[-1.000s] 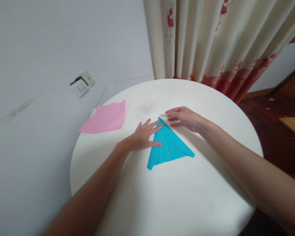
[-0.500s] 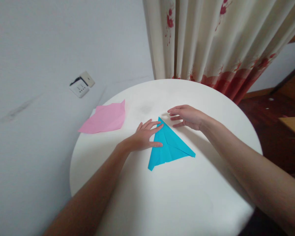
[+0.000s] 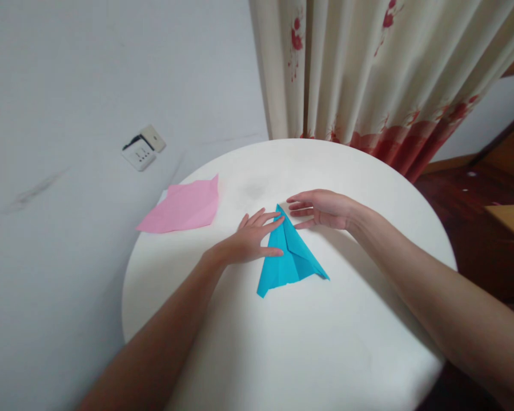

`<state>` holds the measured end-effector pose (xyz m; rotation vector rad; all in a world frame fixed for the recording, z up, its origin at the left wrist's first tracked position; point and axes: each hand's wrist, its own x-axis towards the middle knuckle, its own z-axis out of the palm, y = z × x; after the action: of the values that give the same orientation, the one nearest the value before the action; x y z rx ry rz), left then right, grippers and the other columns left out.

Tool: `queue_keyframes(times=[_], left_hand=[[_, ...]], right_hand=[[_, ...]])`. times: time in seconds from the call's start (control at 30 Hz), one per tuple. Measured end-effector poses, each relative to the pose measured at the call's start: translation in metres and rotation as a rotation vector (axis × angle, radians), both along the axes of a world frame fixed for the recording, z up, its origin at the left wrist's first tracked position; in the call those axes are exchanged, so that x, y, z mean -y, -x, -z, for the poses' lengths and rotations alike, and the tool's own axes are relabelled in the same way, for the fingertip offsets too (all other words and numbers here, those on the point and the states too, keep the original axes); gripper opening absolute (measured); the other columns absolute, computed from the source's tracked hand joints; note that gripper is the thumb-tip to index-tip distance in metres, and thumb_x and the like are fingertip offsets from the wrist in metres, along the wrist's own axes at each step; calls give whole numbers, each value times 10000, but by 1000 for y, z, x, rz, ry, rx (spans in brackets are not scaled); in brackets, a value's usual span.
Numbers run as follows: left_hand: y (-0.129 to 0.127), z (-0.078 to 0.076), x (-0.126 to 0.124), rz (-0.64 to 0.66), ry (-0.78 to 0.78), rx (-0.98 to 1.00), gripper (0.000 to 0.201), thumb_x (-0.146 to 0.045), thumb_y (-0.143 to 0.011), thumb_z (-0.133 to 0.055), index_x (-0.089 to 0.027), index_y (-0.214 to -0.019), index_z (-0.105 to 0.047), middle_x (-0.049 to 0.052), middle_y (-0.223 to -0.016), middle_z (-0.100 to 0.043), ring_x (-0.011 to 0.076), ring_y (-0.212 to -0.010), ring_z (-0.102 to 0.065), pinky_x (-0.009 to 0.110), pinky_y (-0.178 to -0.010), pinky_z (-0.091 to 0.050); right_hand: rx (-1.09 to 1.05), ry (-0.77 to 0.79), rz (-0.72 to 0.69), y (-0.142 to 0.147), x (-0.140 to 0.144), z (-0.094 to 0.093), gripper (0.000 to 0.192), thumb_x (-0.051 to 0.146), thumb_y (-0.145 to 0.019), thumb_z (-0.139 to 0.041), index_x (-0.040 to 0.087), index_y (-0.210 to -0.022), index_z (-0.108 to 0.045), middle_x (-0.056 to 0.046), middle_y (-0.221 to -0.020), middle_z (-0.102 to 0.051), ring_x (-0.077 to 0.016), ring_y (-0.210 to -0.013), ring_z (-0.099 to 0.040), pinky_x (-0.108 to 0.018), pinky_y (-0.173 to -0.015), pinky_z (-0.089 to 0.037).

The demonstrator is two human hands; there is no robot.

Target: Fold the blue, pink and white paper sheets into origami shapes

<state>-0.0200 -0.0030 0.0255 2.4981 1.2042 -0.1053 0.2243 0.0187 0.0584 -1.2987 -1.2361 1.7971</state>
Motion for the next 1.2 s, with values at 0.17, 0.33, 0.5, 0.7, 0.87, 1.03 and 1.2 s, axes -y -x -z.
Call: queue_keyframes(times=[0.17, 0.33, 0.5, 0.7, 0.87, 1.03, 1.2], left_hand=[[0, 0, 0, -1, 3, 39, 902, -744, -857, -577, -347, -1602, -259, 53, -1699, -208, 385, -1568, -47, 654, -1225, -1], [-2, -3, 1, -16, 21, 72, 827, -709, -847, -628, -342, -1542, -372, 57, -1693, -225, 383, -1567, -66, 671, -1221, -23], [-3, -7, 3, -17, 39, 99, 742, -661, -845, -670, -334, -1476, -457, 64, -1682, -256, 393, -1565, -71, 700, -1207, -28], [-4, -7, 3, -25, 50, 113, 724, -600, -834, -720, -327, -1458, -475, 73, -1676, -271, 396, -1565, -66, 705, -1206, -37], [-5, -6, 3, -27, 39, 95, 711, -569, -830, -737, -304, -1438, -480, 78, -1681, -256, 392, -1567, -68, 706, -1207, -51], [-3, -3, 2, -23, 22, 112, 728, -582, -835, -729, -303, -1453, -463, 93, -1674, -269, 396, -1566, -68, 713, -1203, -57], [-3, 0, 2, -21, -5, 127, 722, -596, -855, -702, -325, -1473, -443, 85, -1659, -304, 400, -1561, -99, 717, -1199, -73]], right_hand=[[-18, -1, 56, -3, 0, 0, 201, 288, -919, -633, 167, -1073, -679, -180, -1282, -630, -285, -1110, -647, -465, -896, -620], [-5, -24, 49, -7, -2, 1, 234, 312, -913, -636, 177, -1099, -676, -176, -1299, -623, -295, -1130, -638, -462, -886, -624], [-85, 42, -16, -10, -4, 0, 204, 300, -929, -624, 184, -1091, -664, -167, -1287, -607, -280, -1102, -632, -452, -829, -644], [-226, 201, -53, -8, -4, 0, 121, 227, -946, -599, 164, -1033, -655, -137, -1153, -629, -256, -1032, -650, -498, -826, -642], [-230, 209, -30, 0, 1, 1, 96, 182, -948, -589, 151, -1014, -652, -124, -1105, -639, -222, -999, -656, -444, -814, -648], [-168, 96, -3, 7, 4, 4, 81, 175, -929, -630, 144, -990, -672, -134, -1075, -682, -196, -913, -684, -337, -785, -634], [10, -80, 26, 13, 2, 16, 61, 102, -863, -680, 139, -868, -729, -101, -872, -740, -157, -752, -672, -265, -716, -590]])
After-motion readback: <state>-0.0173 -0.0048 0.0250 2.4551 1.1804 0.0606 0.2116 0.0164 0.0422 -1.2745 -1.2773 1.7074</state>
